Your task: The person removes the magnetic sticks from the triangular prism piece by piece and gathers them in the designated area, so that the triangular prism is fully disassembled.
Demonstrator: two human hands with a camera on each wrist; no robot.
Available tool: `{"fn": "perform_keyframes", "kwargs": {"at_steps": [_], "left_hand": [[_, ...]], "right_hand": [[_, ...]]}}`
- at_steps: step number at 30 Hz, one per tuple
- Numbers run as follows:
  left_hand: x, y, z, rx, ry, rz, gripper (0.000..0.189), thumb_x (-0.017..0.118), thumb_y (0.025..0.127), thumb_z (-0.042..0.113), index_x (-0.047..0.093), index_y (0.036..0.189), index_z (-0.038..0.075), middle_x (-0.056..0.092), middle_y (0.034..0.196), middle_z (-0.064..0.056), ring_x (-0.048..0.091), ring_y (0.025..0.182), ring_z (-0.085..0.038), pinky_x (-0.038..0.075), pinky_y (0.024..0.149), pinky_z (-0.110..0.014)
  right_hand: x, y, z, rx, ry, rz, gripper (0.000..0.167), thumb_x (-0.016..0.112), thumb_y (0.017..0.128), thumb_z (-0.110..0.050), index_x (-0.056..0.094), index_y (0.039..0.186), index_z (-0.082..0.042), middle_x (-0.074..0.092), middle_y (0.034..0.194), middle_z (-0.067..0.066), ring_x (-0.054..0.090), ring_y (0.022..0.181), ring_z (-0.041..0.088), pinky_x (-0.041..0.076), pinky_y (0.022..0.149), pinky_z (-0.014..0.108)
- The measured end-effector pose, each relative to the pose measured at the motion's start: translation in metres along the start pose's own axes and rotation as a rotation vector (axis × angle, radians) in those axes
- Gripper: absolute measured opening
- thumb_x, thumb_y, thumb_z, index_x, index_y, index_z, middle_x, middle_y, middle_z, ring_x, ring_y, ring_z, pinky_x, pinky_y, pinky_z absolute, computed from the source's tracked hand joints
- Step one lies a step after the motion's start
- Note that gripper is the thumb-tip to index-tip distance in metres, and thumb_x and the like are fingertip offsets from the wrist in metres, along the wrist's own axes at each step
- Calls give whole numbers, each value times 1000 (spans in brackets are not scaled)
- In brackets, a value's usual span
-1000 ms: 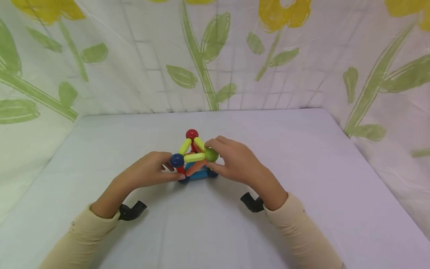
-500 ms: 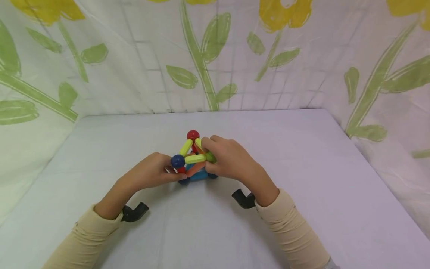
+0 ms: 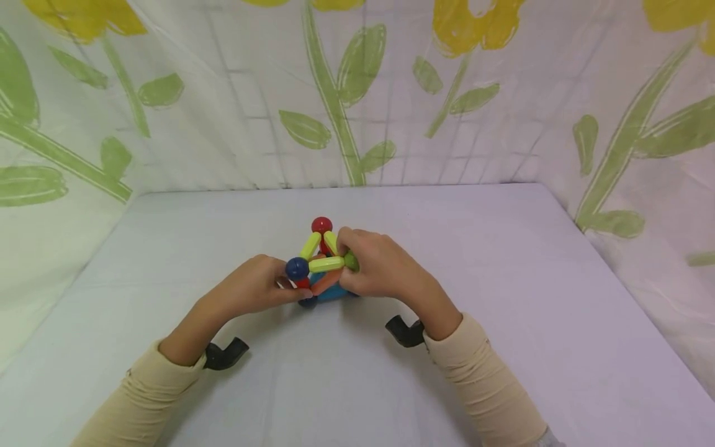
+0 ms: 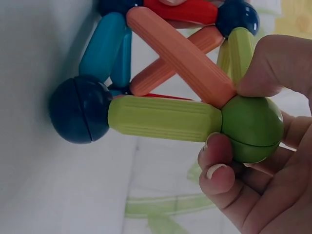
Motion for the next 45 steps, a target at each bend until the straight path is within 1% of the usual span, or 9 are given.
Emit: {"fn": "perform_keyframes", "kwargs": {"at_steps": [10,15,21,29,31,35,38,41,45], "left_hand": [[1,-1,2,12,5,9,25,81,87,30,74,78,8,69,70,5,61,60,-6,50,54,-26],[1,0,4,13,12,11,23,81,87,29,75,82,7,69,71,5,60,60,-6,50,55,-25],[1,0,5,9,25,18,24,81,87,29,75,81,7,69,72,5,59,59,-6,50,54,-25],[2,0,6,-15,47,19,25,81,86,30,76,82,5,70,73,3,58,58,-7,49,54,-25],[2,0,6,-19,48,17,25,82,86,29,77,84,5,71,74,3,58,59,-7,49,54,-25],[3,-1,6,-19,46,17,24,82,86,28,77,87,4,71,75,3,59,60,-7,49,55,-25],[3,0,6,-17,50,22,24,82,86,28,77,86,5,70,74,3,59,59,-7,49,55,-25],[3,0,6,-23,47,23,25,82,86,29,77,85,5,70,74,3,58,58,-7,49,54,-25],[2,-1,6,-39,46,17,27,81,86,31,76,84,5,70,74,3,57,57,-8,48,53,-26]], "right_hand": [[0,0,11,42,209,-28,19,63,81,-3,55,96,-12,50,74,0,45,59,15,39,52,28],[2,0,16,72,303,-19,18,64,84,-4,55,97,-13,51,78,3,46,62,18,39,55,29],[3,1,18,91,359,-11,20,64,83,-3,54,97,-13,55,86,5,47,62,19,40,55,30],[-1,2,31,112,358,177,15,56,83,6,54,86,-8,47,74,7,38,57,18,34,51,27],[-3,1,35,133,378,161,15,54,85,6,51,94,-6,47,82,9,39,61,19,35,54,28],[-5,0,40,157,426,50,28,48,87,8,39,112,0,40,99,14,38,74,23,35,62,31],[-4,-1,45,158,416,6,32,47,92,8,31,118,1,36,100,15,38,79,24,36,66,32],[-1,1,52,160,366,24,32,56,94,7,36,120,4,44,101,16,44,78,24,42,68,31],[5,7,67,193,280,69,33,67,89,7,53,120,4,53,113,19,53,78,25,50,74,35]]}}
Point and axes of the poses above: each hand's wrist, its own y-axis towards the middle knuckle, its own x-axis out of the palm, z = x × y, the point moved 2 cm from there along y, towards the middle knuckle
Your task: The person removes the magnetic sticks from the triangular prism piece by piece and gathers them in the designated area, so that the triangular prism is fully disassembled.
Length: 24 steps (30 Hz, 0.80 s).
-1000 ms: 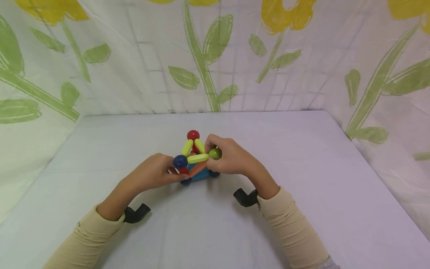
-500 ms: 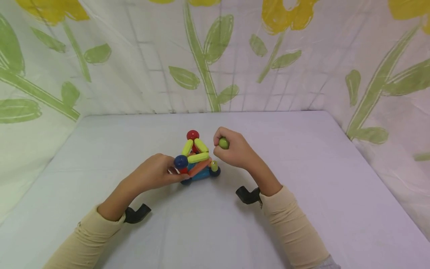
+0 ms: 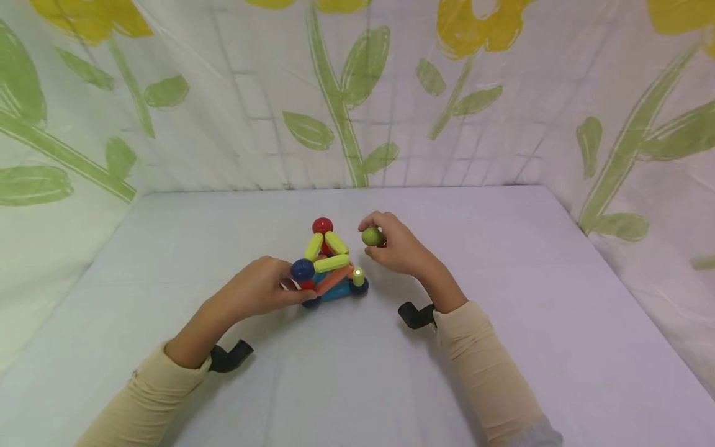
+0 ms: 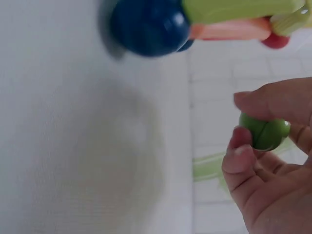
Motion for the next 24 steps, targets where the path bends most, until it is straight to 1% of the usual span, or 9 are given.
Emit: {"fn": "perform_keyframes", "kwargs": {"at_steps": [2,6,9,13,16,20,24], "left_hand": [[1,0,0,-7,7,0,27,81,86,32,76,84,6,70,73,3,57,57,-8,48,53,-26],[1,0,0,-11,19,6,28,81,86,33,76,82,6,70,74,3,56,57,-8,47,53,-26],[2,0,0,-2,18,10,27,81,86,33,76,83,6,70,73,3,57,57,-8,47,53,-26],[2,0,1,3,16,13,27,81,86,32,76,84,6,69,73,4,57,58,-7,48,54,-25],[2,0,2,-2,18,14,27,82,86,32,76,84,6,69,73,3,57,58,-8,47,53,-26],[1,0,2,-7,20,15,27,81,86,32,76,83,6,69,73,3,57,58,-8,47,53,-26],[1,-1,2,-10,18,16,27,81,86,33,76,83,6,69,73,3,57,58,-8,47,53,-26]], "right_hand": [[1,5,9,20,-37,17,33,67,88,6,58,120,3,54,118,20,56,79,25,51,78,38],[2,18,23,70,-120,20,34,65,88,4,62,122,4,56,116,21,54,83,28,48,79,41],[2,27,32,121,-200,6,36,64,87,2,62,123,4,57,113,22,53,90,31,47,81,44],[2,36,41,181,-270,-33,38,64,87,0,60,125,5,58,114,22,54,100,33,47,88,47],[3,38,45,198,-288,-61,36,65,88,0,60,124,5,58,111,21,54,101,32,47,88,46],[3,39,45,205,-287,-75,35,66,88,1,60,123,5,57,108,20,53,98,32,46,86,46],[3,40,44,219,-292,-80,41,66,89,0,57,129,4,56,116,24,54,104,35,46,89,47]]}}
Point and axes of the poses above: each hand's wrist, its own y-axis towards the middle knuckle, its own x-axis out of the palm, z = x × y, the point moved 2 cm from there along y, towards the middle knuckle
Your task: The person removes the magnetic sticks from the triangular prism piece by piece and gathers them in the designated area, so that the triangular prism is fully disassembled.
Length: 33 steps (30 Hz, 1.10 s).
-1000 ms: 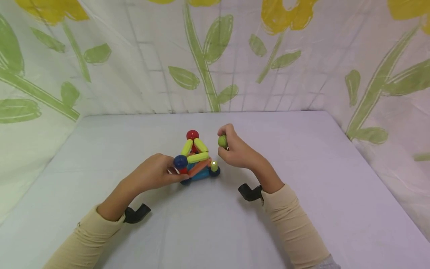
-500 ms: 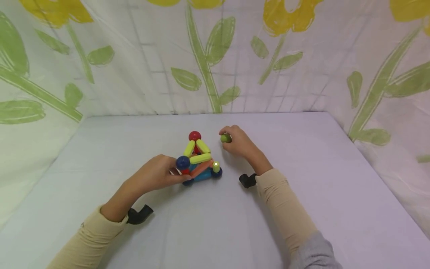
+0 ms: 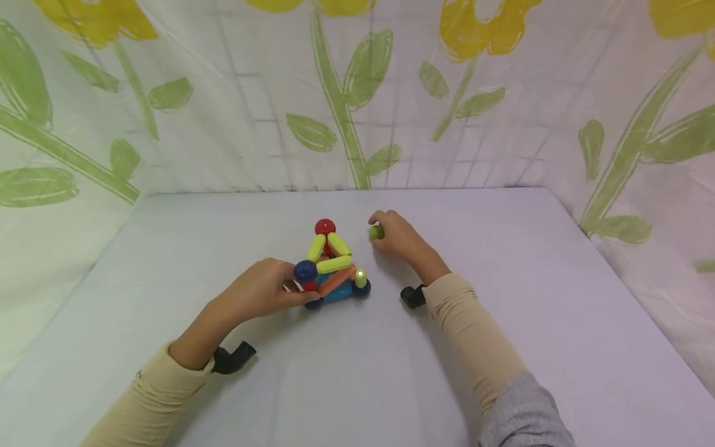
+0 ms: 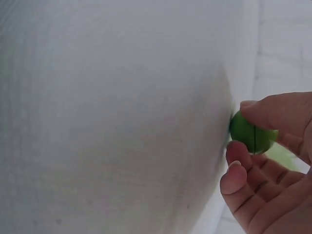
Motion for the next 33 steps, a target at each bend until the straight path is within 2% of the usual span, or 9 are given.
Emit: {"fn": "perform_keyframes", "kwargs": {"at_steps": [4,8,12,14,17,22,27,30,33], "left_hand": [[1,-1,-1,8,-7,7,26,82,86,32,75,82,7,69,73,3,57,58,-7,48,53,-26],[1,-1,-1,13,-9,12,25,82,86,32,75,81,8,70,74,3,57,58,-7,48,53,-26],[1,-1,-1,6,-12,3,25,81,86,32,75,83,8,70,74,3,58,58,-7,48,53,-26],[1,-1,0,2,-10,1,25,81,86,32,76,84,7,70,74,3,58,58,-7,49,54,-26],[0,0,1,-3,-9,-2,26,81,86,32,76,85,7,70,74,3,58,59,-7,49,54,-26],[0,0,1,-4,-10,-1,26,81,86,31,76,86,6,70,75,3,58,59,-7,49,55,-26],[0,0,1,8,-11,6,24,81,86,30,76,84,7,70,75,3,57,58,-7,49,54,-25],[1,0,1,16,-6,11,24,81,86,30,77,86,6,70,75,3,58,59,-6,49,55,-25],[1,0,1,12,1,12,25,82,86,30,77,87,6,71,76,2,58,59,-6,49,55,-25]], "right_hand": [[-3,-5,-2,11,-4,20,49,67,88,0,52,135,4,52,126,28,55,108,36,47,89,47],[-9,-17,-7,8,13,96,50,64,86,3,53,135,4,50,128,29,58,96,35,50,83,45],[-14,-34,-14,-18,57,144,40,58,86,5,60,126,3,56,120,25,57,82,30,49,75,42],[-15,-44,-19,-60,86,113,34,56,87,5,62,121,3,60,115,23,57,80,27,49,73,40],[-15,-58,-27,-156,143,0,31,56,89,5,61,119,2,63,112,19,60,81,24,51,75,40],[-10,-79,-40,-269,199,-156,31,69,90,-5,62,121,-3,64,110,7,62,86,19,53,77,39],[-1,-88,-50,-305,180,-100,23,75,91,-17,67,110,-9,65,99,-3,61,80,16,53,68,33],[-1,-90,-49,-272,132,-44,13,72,90,-11,69,102,-9,65,92,-4,60,76,14,52,66,31],[-4,-91,-44,-223,86,-35,12,69,85,-4,69,96,-9,65,88,-2,58,74,13,51,67,31]]}}
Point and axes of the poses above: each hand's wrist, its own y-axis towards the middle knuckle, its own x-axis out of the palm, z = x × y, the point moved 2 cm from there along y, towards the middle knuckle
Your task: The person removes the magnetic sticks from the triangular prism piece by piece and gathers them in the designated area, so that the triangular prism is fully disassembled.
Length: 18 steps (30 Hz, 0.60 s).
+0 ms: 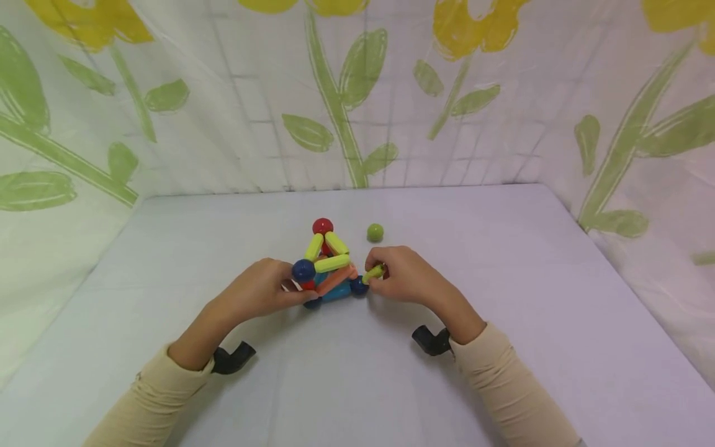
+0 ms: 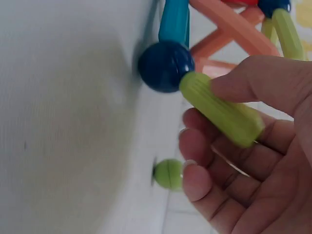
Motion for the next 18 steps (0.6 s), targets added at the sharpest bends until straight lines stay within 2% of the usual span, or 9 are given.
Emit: {"fn": "perform_keyframes", "kwargs": {"at_steps": [9,18], "left_hand": [[0,0,0,-3,0,-2,24,82,86,29,77,88,5,71,77,2,58,60,-7,49,55,-25],[1,1,0,-23,-1,-10,25,82,86,29,78,90,5,71,77,3,60,64,-8,49,57,-25]], "right_hand": [[-4,-1,15,9,-113,-42,13,74,83,1,75,94,-5,70,92,-1,64,88,20,53,80,41],[0,0,17,-10,-130,-80,16,74,83,5,74,93,-7,70,91,-2,63,87,18,53,79,39]]}}
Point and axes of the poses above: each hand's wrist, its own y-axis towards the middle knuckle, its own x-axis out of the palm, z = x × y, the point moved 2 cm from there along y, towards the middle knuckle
